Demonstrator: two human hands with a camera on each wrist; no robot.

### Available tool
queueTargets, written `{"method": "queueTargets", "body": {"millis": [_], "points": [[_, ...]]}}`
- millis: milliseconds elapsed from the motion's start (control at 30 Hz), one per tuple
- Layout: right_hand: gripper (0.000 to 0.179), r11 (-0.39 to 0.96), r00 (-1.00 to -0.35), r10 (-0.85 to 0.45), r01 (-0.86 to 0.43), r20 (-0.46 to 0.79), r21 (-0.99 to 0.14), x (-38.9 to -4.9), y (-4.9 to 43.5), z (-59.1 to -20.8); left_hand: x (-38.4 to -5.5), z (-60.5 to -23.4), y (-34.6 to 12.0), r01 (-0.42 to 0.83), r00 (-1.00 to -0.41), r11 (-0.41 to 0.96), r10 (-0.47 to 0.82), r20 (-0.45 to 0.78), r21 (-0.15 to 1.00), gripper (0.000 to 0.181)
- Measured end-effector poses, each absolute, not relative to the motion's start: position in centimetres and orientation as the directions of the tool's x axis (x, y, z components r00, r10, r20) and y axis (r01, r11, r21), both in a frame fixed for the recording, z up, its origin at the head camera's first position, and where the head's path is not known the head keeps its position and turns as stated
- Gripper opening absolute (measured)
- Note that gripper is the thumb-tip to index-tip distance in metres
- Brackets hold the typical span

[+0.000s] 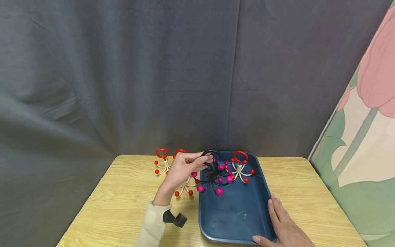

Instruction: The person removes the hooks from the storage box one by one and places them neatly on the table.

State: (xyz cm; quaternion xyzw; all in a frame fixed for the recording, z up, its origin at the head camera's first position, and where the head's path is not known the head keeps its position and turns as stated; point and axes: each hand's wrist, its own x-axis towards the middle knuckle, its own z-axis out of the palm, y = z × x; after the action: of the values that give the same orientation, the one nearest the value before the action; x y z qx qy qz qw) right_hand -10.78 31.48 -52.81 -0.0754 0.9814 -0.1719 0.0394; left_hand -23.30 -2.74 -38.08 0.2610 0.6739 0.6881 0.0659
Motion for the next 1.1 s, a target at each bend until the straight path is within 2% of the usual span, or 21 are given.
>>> {"method": "queueTargets", "body": {"millis": [167,533,1100], "points": [[0.129,0.925,-0.985,-0.164,-0.136,-0.050,-0.355,-10.8,31.5,-53.0,-23.2,-37.7,-6.2,0.289,-0.876,-0.080,0.380,0.297,0.954,0.038],[0.127,0.924,-0.985,-0.161,-0.129,-0.061,-0.359,-10.7,31.5,-53.0,-22.5,-38.8,-13.0,0.237,-0.934,-0.022,0.268,0.235,0.971,0.039],[0.127,0.925,-0.985,-0.166,-0.139,-0.047,-0.354,-10.6,31.6,-53.0,-22.2,-42.6,-18.8,0.278,-0.959,0.051,0.060,0.275,0.959,0.041]]}}
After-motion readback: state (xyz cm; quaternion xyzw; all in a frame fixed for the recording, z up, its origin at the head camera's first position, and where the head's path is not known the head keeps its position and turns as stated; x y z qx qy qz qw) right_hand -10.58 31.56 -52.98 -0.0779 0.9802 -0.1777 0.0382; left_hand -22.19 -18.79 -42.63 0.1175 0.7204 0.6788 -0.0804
